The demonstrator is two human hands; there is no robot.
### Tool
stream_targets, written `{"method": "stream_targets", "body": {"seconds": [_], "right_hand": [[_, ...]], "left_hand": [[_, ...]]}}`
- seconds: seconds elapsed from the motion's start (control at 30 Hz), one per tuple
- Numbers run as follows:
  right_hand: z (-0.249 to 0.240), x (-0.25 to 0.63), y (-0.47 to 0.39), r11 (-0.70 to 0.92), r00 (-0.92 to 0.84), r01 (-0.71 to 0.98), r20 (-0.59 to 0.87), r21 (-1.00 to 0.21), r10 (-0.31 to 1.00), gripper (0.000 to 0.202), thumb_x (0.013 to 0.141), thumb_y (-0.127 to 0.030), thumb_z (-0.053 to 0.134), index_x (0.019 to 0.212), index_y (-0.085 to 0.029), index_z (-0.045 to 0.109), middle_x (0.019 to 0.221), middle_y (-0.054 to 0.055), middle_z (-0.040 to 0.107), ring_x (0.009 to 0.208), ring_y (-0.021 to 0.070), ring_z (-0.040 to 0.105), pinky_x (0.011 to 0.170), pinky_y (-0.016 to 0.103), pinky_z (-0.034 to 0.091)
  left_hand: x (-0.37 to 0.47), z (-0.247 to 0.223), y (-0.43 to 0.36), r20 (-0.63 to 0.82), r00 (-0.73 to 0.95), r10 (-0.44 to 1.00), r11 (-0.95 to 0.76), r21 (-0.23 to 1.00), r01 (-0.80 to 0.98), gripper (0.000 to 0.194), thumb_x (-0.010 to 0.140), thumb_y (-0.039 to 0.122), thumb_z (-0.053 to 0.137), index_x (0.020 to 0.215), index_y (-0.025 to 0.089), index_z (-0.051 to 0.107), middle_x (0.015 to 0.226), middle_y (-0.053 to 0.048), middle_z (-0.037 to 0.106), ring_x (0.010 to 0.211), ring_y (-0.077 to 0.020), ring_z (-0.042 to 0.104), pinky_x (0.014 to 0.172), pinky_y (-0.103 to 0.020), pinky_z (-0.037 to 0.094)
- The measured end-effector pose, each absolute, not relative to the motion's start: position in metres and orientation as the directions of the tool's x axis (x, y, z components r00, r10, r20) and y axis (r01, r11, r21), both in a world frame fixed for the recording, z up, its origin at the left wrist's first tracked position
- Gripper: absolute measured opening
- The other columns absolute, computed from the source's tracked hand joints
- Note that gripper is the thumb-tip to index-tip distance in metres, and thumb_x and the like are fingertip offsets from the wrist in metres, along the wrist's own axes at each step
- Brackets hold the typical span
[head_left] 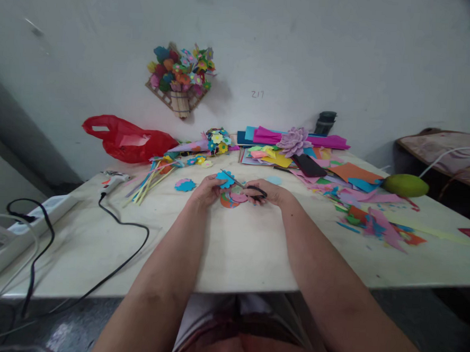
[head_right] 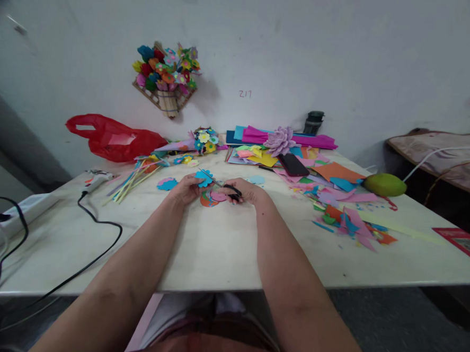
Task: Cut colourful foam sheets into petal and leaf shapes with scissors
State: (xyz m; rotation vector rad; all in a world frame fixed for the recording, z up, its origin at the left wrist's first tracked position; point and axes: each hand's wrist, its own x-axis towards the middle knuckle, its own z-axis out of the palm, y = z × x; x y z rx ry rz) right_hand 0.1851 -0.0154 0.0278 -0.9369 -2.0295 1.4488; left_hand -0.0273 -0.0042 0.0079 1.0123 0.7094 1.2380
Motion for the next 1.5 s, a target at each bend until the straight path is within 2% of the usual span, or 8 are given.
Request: {"method": "stream_targets", "body": {"seconds": [0.37,0.57,0.77,1.0,1.5], "right_hand": [[0.0247,0.1844,-0.0134,0.218,-0.665,0.224,0.015,-0.950,0.747,0.026,0.079,-0.037,0.057,0.068,-0.015,0.052,0.049,-0.002,0.054,0.035,0.0056,0.042,0.033,0.019,0.024],[0.0220,0.1816,-0.0120,0.165,-0.631,0.215,-0.008,-0.963,0.776,0.024,0.078,-0.038,0.058,0.074,-0.015,0.054,0.050,-0.002,0.055,0.035,0.0062,0.043,0.032,0.019,0.021],[0.0191,0.1803,-0.0089,0.139,-0.613,0.226,-0.030,-0.964,0.790,0.020,0.078,-0.034,0.056,0.074,-0.015,0.053,0.049,-0.003,0.053,0.035,0.0051,0.043,0.031,0.017,0.020],[0.0234,0.1787,-0.0125,0.114,-0.584,0.251,-0.057,-0.961,0.810,0.018,0.079,-0.031,0.056,0.072,-0.014,0.053,0.048,-0.003,0.052,0.034,0.0041,0.041,0.031,0.016,0.018],[0.0182,0.1790,-0.0079,0.146,-0.582,0.243,-0.024,-0.959,0.813,0.021,0.079,-0.033,0.057,0.071,-0.013,0.053,0.048,-0.002,0.053,0.033,0.0047,0.043,0.029,0.016,0.019]], "left_hand": [[-0.0261,0.0090,-0.0055,0.081,0.193,0.978,0.006,0.910,-0.415,0.018,0.056,0.010,0.068,0.074,0.009,0.065,0.074,-0.009,0.069,0.077,-0.0220,0.067,0.067,-0.029,0.055],[-0.0269,0.0067,-0.0030,0.097,0.188,0.977,-0.009,0.906,-0.422,0.018,0.058,0.011,0.068,0.076,0.010,0.065,0.079,-0.009,0.069,0.083,-0.0231,0.067,0.075,-0.034,0.055],[-0.0265,0.0076,-0.0037,0.108,0.184,0.977,-0.013,0.892,-0.452,0.018,0.057,0.010,0.068,0.075,0.009,0.065,0.077,-0.008,0.070,0.076,-0.0198,0.067,0.072,-0.029,0.055],[-0.0276,0.0066,-0.0022,0.101,0.187,0.977,-0.002,0.885,-0.466,0.017,0.060,0.008,0.066,0.076,0.009,0.065,0.078,-0.008,0.070,0.077,-0.0199,0.067,0.077,-0.033,0.055],[-0.0260,0.0097,-0.0046,0.092,0.192,0.977,0.007,0.888,-0.459,0.015,0.062,0.008,0.064,0.077,0.007,0.065,0.077,-0.009,0.069,0.071,-0.0183,0.067,0.065,-0.025,0.055]]}}
